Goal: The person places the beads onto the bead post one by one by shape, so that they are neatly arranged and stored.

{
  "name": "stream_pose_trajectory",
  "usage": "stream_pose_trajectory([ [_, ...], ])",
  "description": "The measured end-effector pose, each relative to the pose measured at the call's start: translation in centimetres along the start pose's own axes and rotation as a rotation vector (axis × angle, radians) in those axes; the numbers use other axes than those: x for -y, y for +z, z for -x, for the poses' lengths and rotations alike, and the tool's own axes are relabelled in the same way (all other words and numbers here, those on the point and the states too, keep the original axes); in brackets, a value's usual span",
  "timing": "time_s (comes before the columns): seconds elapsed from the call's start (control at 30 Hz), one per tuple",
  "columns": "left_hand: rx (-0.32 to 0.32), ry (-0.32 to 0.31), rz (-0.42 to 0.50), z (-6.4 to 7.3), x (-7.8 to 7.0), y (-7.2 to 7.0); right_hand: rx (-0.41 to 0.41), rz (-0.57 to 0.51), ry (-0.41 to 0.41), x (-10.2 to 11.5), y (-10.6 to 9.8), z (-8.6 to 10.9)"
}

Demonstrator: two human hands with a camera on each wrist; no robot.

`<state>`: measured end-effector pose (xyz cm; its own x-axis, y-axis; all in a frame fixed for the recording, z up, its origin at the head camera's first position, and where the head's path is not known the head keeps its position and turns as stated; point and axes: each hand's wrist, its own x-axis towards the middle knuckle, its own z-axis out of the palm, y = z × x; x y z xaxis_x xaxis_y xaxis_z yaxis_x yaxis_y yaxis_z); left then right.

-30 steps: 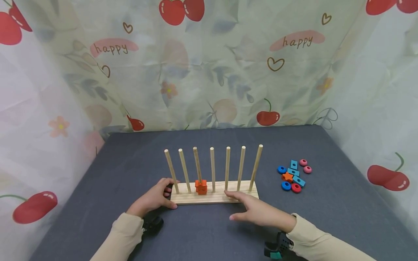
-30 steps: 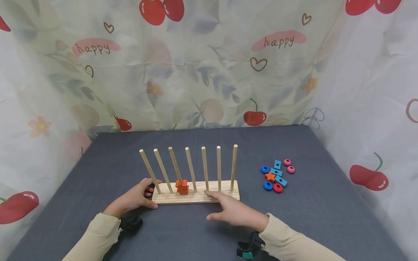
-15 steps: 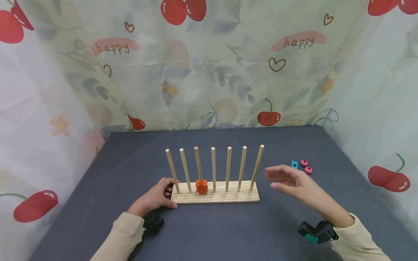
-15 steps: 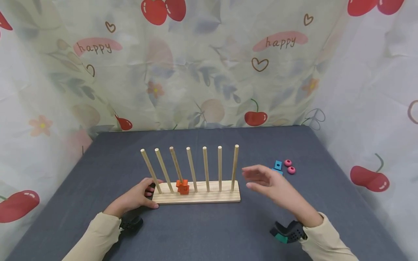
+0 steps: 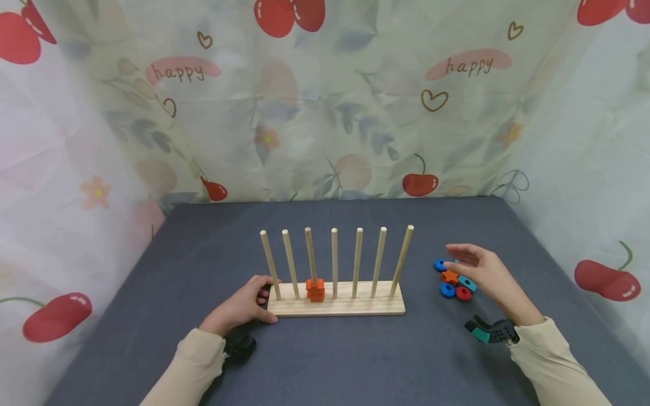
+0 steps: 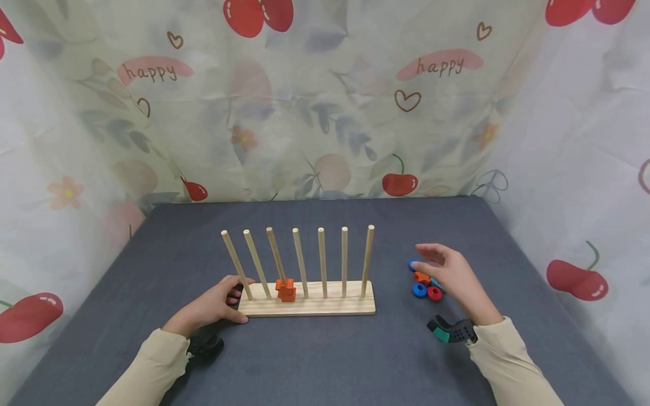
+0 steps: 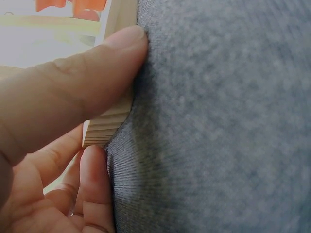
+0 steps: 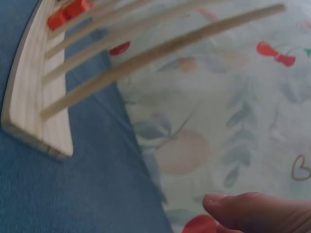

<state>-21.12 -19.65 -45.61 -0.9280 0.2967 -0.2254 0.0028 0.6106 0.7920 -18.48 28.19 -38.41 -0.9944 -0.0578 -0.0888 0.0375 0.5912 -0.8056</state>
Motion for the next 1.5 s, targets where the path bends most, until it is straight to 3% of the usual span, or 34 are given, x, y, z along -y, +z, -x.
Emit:
stream_pose_trajectory([
  [0.53, 0.001, 0.015, 0.0, 0.0, 0.0, -0.1, 0.051, 0.233, 0.032, -4.9, -0.2, -2.4],
  [0.77, -0.004, 0.003, -0.001, 0.0, 0.1, -0.1, 0.047, 0.296, -0.012, -5.3, 0.1, -2.7],
  [1.5, -0.006, -0.013, 0.013, 0.0, 0.1, 0.0, 0.017, 0.398, -0.033, -5.4, 0.3, -3.5],
])
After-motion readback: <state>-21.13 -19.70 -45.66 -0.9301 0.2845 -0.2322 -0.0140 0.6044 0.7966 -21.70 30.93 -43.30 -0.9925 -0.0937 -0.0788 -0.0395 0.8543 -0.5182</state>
